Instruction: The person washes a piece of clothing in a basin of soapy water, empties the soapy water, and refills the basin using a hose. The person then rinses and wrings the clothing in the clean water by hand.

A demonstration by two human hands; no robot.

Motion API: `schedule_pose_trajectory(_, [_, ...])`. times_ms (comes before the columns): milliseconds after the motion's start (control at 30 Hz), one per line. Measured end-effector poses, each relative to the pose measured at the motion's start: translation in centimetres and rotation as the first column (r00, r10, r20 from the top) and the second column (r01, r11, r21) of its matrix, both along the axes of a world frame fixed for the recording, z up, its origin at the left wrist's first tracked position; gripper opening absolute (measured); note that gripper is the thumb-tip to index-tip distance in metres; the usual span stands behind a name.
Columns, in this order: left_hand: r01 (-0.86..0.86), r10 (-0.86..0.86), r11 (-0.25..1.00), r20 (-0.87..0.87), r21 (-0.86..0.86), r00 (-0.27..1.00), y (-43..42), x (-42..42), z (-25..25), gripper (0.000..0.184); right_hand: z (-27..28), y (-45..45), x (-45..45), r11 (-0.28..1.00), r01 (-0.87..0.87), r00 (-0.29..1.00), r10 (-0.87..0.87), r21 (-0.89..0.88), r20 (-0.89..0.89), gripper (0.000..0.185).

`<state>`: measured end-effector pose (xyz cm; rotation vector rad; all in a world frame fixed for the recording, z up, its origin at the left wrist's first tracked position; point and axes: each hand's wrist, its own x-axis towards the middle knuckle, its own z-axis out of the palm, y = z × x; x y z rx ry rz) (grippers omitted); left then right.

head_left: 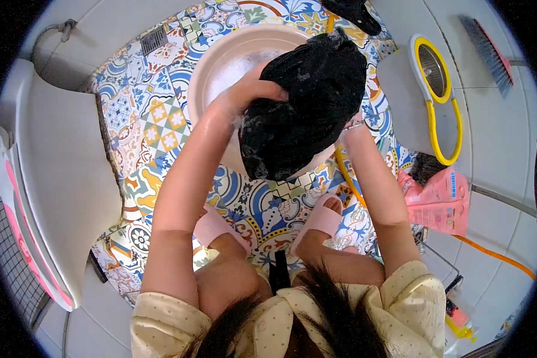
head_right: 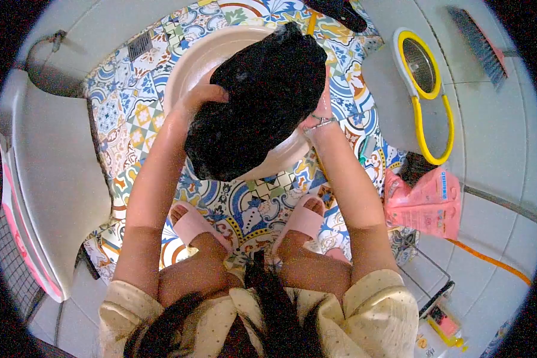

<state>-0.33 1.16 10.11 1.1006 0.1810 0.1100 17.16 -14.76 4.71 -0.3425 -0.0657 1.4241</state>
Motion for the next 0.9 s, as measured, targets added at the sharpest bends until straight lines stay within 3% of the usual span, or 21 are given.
schedule_pose_trajectory(67, [-0.024, 0.026, 0.998, 0.033, -0.062, 0.999, -0.5, 0.0, 0.9, 0.057, 0.8, -0.4, -0.1, 0.982, -0.039, 0.977, 0.076, 0.187, -0.197, 0.074])
schedule_pose_trajectory(133, [-0.061, 0.057, 0.983, 0.032, 0.172, 0.998, -0.5, 0.6, 0.6, 0.057, 2.4, -0.2, -0.6, 0.996, 0.002, 0.998, 0.003, 0.087, -0.059, 0.075])
schedule_pose_trajectory(233, [-0.092, 0.061, 0.864, 0.079, 0.496, 0.995, -0.6, 1.2, 0.0, 0.060, 3.4, -0.4, -0.4, 1.000, 0.010, 0.999, -0.010, 0.004, 0.048, 0.074])
schedule_pose_trajectory(267, [-0.101, 0.053, 0.801, 0.099, 0.590, 0.994, -0.7, 1.2, -0.3, 0.061, 3.8, -0.4, -0.7, 0.995, 0.065, 0.983, -0.049, -0.081, 0.179, 0.070])
schedule_pose_trajectory(333, [0.015, -0.016, 0.782, -0.004, 0.624, 1.000, -1.0, 1.4, -0.9, 0.064, 4.3, -0.3, -1.6, 0.954, 0.199, 0.895, -0.083, -0.225, 0.439, 0.061])
schedule_pose_trajectory(433, [0.264, -0.079, 0.708, -0.299, 0.655, 0.951, -2.0, 1.3, 0.9, 0.070, 2.8, -0.4, -1.7, 0.942, 0.268, 0.576, 0.011, -0.201, 0.817, 0.045])
schedule_pose_trajectory(500, [0.410, -0.134, 0.690, -0.452, 0.596, 0.882, -2.3, 1.4, 1.2, 0.073, 2.5, -0.5, -2.2, 0.907, 0.364, 0.632, -0.074, -0.211, 0.772, 0.037])
schedule_pose_trajectory(533, [0.393, -0.196, 0.753, -0.390, 0.528, 0.900, -2.2, 1.5, 0.1, 0.074, 2.2, -0.7, -2.2, 0.890, 0.399, 0.660, -0.112, -0.220, 0.743, 0.037])
schedule_pose_trajectory(567, [0.331, -0.193, 0.783, -0.300, 0.527, 0.934, -2.3, 1.6, -0.8, 0.076, 2.0, -0.9, -2.3, 0.872, 0.433, 0.685, -0.152, -0.230, 0.712, 0.038])
schedule_pose_trajectory(633, [0.207, -0.173, 0.837, -0.115, 0.506, 0.978, -2.5, 1.7, -2.4, 0.078, 1.9, -0.4, -1.7, 0.871, 0.389, 0.846, -0.209, -0.300, 0.491, 0.037])
schedule_pose_trajectory(733, [-0.163, 0.130, 0.806, 0.097, 0.570, 0.987, -3.4, 1.1, -3.8, 0.073, 3.1, 0.3, -0.8, 0.896, 0.338, 0.893, -0.210, -0.286, 0.398, 0.037])
schedule_pose_trajectory(833, [-0.411, 0.380, 0.557, 0.218, 0.722, 0.899, -2.4, -0.2, -5.7, 0.071, 5.1, 0.9, -1.4, 0.818, 0.488, 0.842, -0.349, -0.305, 0.411, 0.037])
schedule_pose_trajectory(867, [-0.451, 0.372, 0.486, 0.290, 0.748, 0.882, -2.3, -0.9, -6.5, 0.075, 6.5, 1.2, -2.0, 0.760, 0.547, 0.812, -0.381, -0.351, 0.442, 0.038])
schedule_pose_trajectory(900, [-0.417, 0.336, 0.342, 0.305, 0.842, 0.891, -2.7, -1.7, -6.8, 0.074, 4.8, 1.0, -0.2, 0.818, 0.447, 0.891, -0.371, -0.362, 0.262, 0.041])
